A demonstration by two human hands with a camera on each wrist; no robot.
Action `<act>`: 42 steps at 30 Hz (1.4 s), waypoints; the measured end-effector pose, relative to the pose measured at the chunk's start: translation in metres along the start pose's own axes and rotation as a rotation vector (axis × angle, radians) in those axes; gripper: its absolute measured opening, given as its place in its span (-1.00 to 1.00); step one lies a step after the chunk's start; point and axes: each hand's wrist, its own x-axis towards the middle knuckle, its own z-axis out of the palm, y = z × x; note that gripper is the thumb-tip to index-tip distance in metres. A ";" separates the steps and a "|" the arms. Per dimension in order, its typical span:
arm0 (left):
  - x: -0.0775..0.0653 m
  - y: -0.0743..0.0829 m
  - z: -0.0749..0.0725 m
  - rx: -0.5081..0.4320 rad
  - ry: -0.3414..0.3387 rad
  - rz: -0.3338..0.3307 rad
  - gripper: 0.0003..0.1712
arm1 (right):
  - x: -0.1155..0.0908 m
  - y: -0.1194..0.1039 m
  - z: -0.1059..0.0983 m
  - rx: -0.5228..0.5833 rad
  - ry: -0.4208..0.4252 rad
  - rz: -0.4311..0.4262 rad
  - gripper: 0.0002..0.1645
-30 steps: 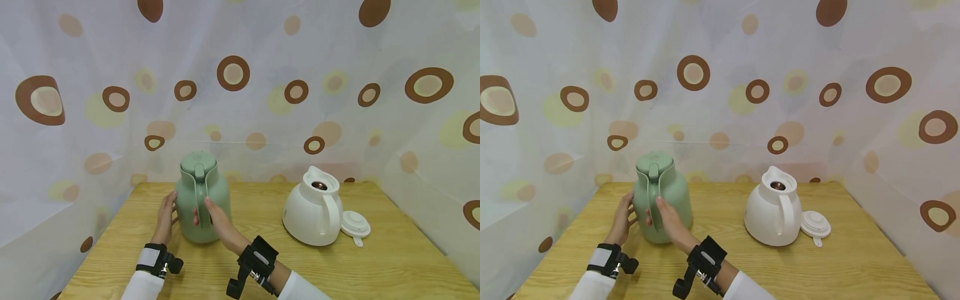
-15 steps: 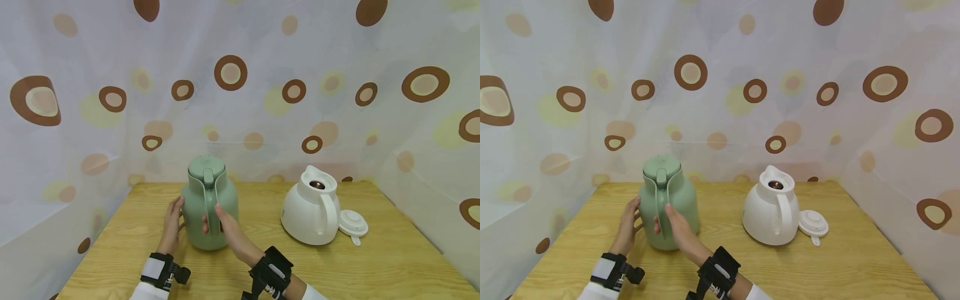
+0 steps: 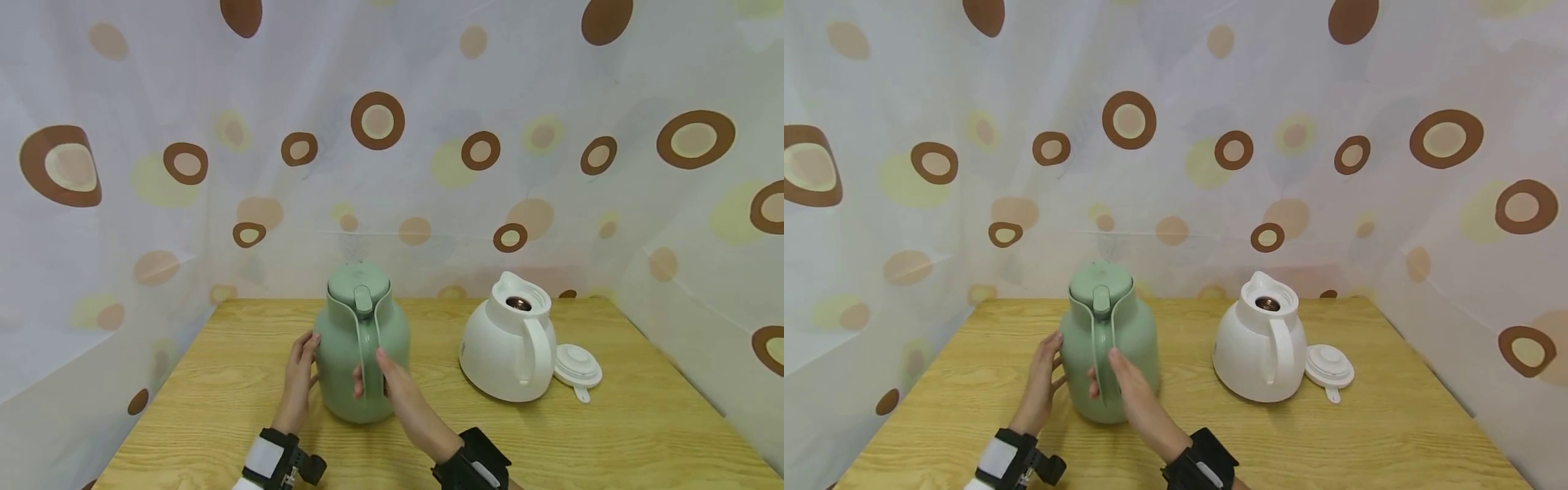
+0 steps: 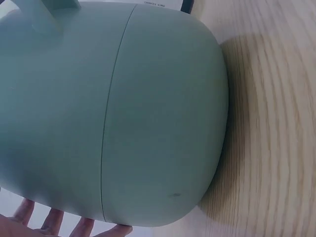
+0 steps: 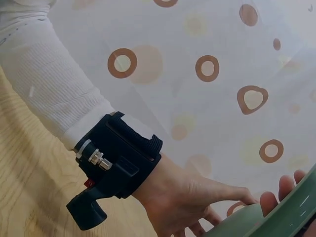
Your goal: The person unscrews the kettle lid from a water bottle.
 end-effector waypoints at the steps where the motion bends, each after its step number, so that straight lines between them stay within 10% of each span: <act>1: -0.001 0.000 0.001 -0.003 -0.001 -0.002 -0.17 | -0.002 0.000 0.000 0.000 0.006 -0.001 -0.28; 42: -0.044 0.002 0.050 -0.042 -0.039 -0.028 -0.25 | -0.067 -0.011 -0.029 0.029 -0.007 0.034 -0.31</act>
